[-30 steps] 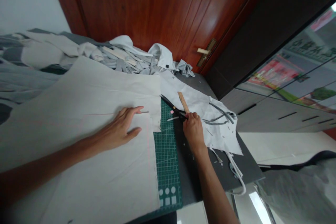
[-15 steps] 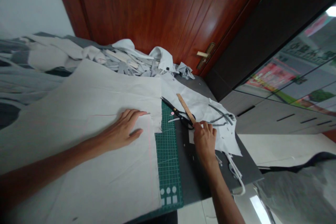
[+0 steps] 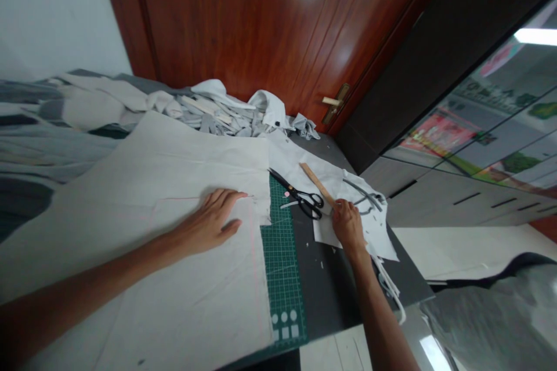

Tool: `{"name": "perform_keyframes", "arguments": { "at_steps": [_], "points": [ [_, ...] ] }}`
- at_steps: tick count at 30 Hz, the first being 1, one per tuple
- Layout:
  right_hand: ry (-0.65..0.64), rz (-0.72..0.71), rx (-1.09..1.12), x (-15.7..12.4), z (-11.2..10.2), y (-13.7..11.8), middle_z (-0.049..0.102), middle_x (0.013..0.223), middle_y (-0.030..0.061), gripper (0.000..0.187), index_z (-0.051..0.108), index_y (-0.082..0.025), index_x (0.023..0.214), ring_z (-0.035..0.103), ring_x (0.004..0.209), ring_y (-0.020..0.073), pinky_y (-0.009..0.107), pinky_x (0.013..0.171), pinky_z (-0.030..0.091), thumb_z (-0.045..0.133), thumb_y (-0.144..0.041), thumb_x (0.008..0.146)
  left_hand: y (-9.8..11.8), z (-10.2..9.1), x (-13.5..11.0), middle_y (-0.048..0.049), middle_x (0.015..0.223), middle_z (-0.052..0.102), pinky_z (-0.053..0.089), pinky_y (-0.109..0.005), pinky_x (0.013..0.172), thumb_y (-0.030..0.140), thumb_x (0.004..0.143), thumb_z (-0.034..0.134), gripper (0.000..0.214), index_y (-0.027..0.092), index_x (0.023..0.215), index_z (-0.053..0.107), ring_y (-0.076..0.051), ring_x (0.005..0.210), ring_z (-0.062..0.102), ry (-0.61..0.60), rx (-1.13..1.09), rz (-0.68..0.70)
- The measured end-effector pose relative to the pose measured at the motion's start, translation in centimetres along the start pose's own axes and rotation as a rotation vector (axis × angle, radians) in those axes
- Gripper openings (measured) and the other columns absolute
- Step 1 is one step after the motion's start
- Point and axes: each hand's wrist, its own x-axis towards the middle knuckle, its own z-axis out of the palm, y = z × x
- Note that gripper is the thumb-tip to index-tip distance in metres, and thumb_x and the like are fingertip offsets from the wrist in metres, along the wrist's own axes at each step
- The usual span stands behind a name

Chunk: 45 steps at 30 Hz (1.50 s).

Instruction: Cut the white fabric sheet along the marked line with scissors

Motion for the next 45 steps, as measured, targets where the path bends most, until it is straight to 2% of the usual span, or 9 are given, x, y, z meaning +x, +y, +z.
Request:
{"name": "perform_keyframes", "arguments": {
  "at_steps": [13,19,24,28,32,35,37,41,45],
  "points": [
    [-0.277,-0.033,-0.065,2.2,-1.2,-6.5,0.069,0.133,0.0174,0.039,0.064,-0.011,0.137,0.061,0.128,0.0274,0.041,0.112,0.045,0.059,-0.022,0.1,-0.4,0.5,0.3,-0.0167,0.134,0.058,0.042,-0.053,0.11,0.021,0.094,0.053,0.05,0.012,0.143,0.045,-0.034,0.127,0.051,0.012,0.071,0.032],
    [-0.449,0.196,-0.163,4.9,-2.3,-7.5,0.075,0.116,0.0265,0.037,0.074,-0.006,0.111,0.072,0.106,0.033,0.038,0.087,0.054,0.069,-0.039,0.096,-0.3,0.5,0.5,-0.0168,0.134,0.058,0.042,-0.054,0.11,0.021,0.092,0.055,0.051,0.014,0.141,0.044,-0.035,0.128,0.051,0.015,0.069,0.038],
    [-0.543,0.209,-0.096,4.6,-4.6,-7.9,0.079,0.104,0.0186,0.024,0.078,-0.011,0.093,0.073,0.097,0.0282,0.029,0.08,0.051,0.084,-0.029,0.079,-0.1,0.3,0.5,-0.0194,0.131,0.058,0.043,-0.055,0.11,0.021,0.091,0.055,0.051,0.01,0.14,0.045,-0.035,0.126,0.052,0.015,0.073,0.051],
    [-0.491,0.299,-0.015,1.1,-8.4,-7.0,0.079,0.096,0.0165,0.027,0.078,-0.01,0.097,0.072,0.085,0.0243,0.029,0.07,0.046,0.076,-0.035,0.086,-0.2,0.3,0.3,-0.0198,0.131,0.058,0.043,-0.057,0.108,0.02,0.092,0.054,0.051,0.01,0.141,0.045,-0.036,0.126,0.051,0.023,0.078,0.07],
    [-0.486,0.419,0.137,-5.6,-12.6,-5.5,0.077,0.079,0.013,0.035,0.075,-0.016,0.081,0.068,0.069,0.0217,0.031,0.061,0.045,0.065,-0.048,0.092,0.8,-0.4,0.6,-0.0204,0.137,0.056,0.04,-0.058,0.112,0.014,0.092,0.052,0.05,0.011,0.142,0.047,-0.037,0.133,0.047,0.019,0.11,0.101],
    [-0.564,0.478,0.318,-11.4,-14.4,-5.7,0.077,0.076,0.0076,0.034,0.074,-0.021,0.081,0.071,0.069,0.0244,0.033,0.061,0.053,0.067,-0.054,0.085,3.6,-2.0,0.7,-0.019,0.135,0.06,0.041,-0.055,0.111,0.006,0.095,0.041,0.039,0.013,0.128,0.059,-0.035,0.132,0.052,-0.093,0.159,0.152],
    [-0.6,0.593,0.699,-14.7,-15.0,-6.4,0.079,0.091,0.0101,0.045,0.075,-0.021,0.091,0.074,0.082,0.0278,0.036,0.071,0.058,0.072,-0.065,0.079,6.4,-3.5,-0.1,-0.0156,0.116,0.069,0.049,-0.05,0.097,0.007,0.098,0.036,0.032,0.016,0.108,0.066,-0.032,0.113,0.064,-0.214,0.17,0.156],
    [-0.761,0.568,0.996,-19.1,-15.8,-7.2,0.076,0.097,0.0128,0.062,0.075,-0.022,0.104,0.072,0.093,0.0306,0.042,0.084,0.061,0.077,-0.075,0.072,12.3,-5.2,-5.6,0.0013,0.062,0.065,0.043,-0.036,0.054,0.025,0.102,0.047,0.034,0.024,0.07,0.057,-0.018,0.053,0.06,-0.357,0.078,0.15],
    [-0.906,0.464,1.22,-22.5,-15.7,-7.0,0.073,0.121,0.016,0.075,0.066,-0.026,0.136,0.071,0.108,0.034,0.046,0.089,0.06,0.078,-0.071,0.077,16.2,-3.7,-13.7,0.0042,0.072,0.072,0.043,-0.032,0.049,0.022,0.096,0.053,0.014,0.027,0.087,0.063,-0.015,0.054,0.064,-0.349,0.004,0.11]
  ]
}}
